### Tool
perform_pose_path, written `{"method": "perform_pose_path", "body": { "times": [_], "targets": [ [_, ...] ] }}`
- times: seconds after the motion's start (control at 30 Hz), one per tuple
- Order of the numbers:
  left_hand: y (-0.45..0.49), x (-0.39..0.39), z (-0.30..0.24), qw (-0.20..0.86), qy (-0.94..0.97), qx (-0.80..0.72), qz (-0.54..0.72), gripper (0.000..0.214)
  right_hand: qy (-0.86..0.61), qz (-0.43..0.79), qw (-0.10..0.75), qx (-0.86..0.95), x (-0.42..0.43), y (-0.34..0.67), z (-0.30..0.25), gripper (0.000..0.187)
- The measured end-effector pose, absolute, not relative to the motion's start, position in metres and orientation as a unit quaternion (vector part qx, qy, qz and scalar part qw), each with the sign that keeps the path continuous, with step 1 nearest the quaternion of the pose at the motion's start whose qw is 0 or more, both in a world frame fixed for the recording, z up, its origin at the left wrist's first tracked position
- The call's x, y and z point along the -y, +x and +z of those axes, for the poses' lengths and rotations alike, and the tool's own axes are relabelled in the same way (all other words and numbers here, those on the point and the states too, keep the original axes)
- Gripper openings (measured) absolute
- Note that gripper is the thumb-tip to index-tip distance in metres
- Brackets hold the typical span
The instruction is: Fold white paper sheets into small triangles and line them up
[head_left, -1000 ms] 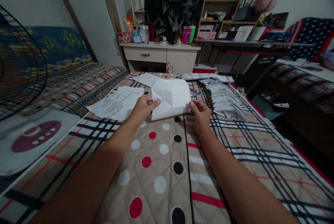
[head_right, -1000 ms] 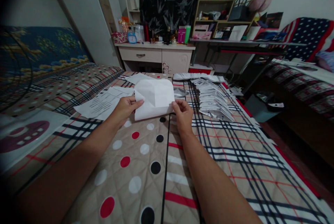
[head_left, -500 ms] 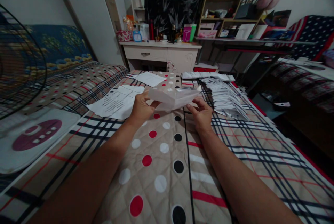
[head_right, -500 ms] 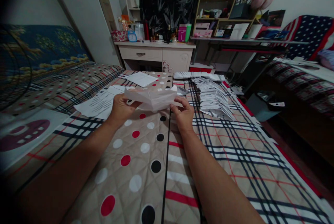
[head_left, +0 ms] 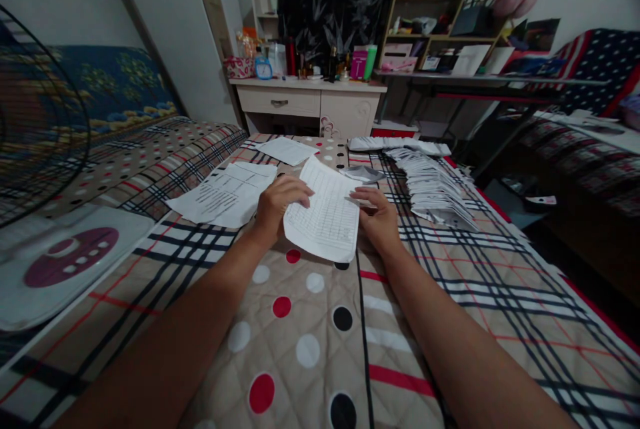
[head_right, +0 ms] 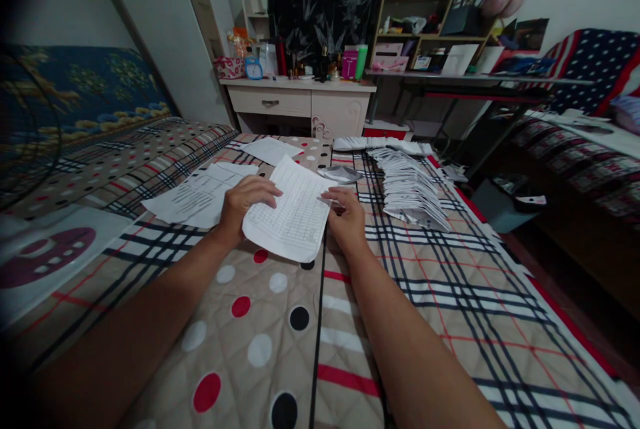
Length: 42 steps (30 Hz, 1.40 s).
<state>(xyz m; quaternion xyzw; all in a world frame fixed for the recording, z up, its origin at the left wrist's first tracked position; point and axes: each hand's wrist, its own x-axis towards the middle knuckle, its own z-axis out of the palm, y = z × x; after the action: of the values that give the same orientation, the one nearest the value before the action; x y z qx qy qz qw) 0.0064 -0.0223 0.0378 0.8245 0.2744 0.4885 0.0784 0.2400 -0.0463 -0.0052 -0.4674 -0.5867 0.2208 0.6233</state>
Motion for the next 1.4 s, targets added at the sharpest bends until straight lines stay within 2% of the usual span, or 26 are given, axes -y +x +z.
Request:
{"method": "perform_pose_path", "body": {
  "times": [0.13,0.27,0.33,0.47,0.63,0.73,0.8,0.9,1.03,1.13,1.27,1.4],
  "targets": [
    [0.000,0.013,0.022,0.111,0.873,-0.271,0.391,0.010,-0.483,0.229,0.564,0.629,0.038,0.246,-0.016,0.027],
    [-0.006,0.010,0.018,0.154,0.868,-0.280,0.380,0.007,-0.454,0.249,0.543,0.662,0.039,0.246,-0.014,0.031],
    [-0.007,0.010,0.019,0.185,0.852,-0.296,0.390,0.008,-0.437,0.261,0.535,0.674,0.042,0.245,-0.012,0.027],
    [-0.005,0.011,0.020,0.266,0.795,-0.374,0.395,0.014,-0.422,0.294,0.526,0.677,0.046,0.241,-0.008,0.009],
    [0.001,0.011,0.014,0.365,0.721,-0.442,0.389,0.023,-0.475,0.318,0.539,0.619,0.045,0.242,-0.011,0.028],
    [0.006,0.009,0.008,0.320,0.718,-0.475,0.396,0.033,-0.546,0.242,0.526,0.606,0.040,0.245,-0.016,0.022],
    [0.009,0.008,0.003,0.252,0.719,-0.508,0.403,0.051,-0.593,0.171,0.511,0.598,0.037,0.246,-0.019,0.016],
    [0.012,0.007,-0.004,0.195,0.729,-0.525,0.393,0.073,-0.634,0.123,0.504,0.574,0.036,0.246,-0.020,0.031],
    [0.013,0.007,-0.010,0.160,0.750,-0.516,0.382,0.074,-0.660,0.126,0.484,0.561,0.039,0.242,-0.019,0.051],
    [0.013,0.008,-0.013,0.142,0.755,-0.511,0.385,0.076,-0.670,0.147,0.472,0.553,0.040,0.241,-0.016,0.059],
    [0.014,0.004,-0.015,0.189,0.726,-0.528,0.399,0.092,-0.639,0.222,0.505,0.536,0.042,0.242,-0.011,0.053],
    [0.011,-0.001,-0.012,0.327,0.631,-0.522,0.472,0.107,-0.533,0.335,0.548,0.550,0.045,0.240,-0.005,0.054]
  ]
}}
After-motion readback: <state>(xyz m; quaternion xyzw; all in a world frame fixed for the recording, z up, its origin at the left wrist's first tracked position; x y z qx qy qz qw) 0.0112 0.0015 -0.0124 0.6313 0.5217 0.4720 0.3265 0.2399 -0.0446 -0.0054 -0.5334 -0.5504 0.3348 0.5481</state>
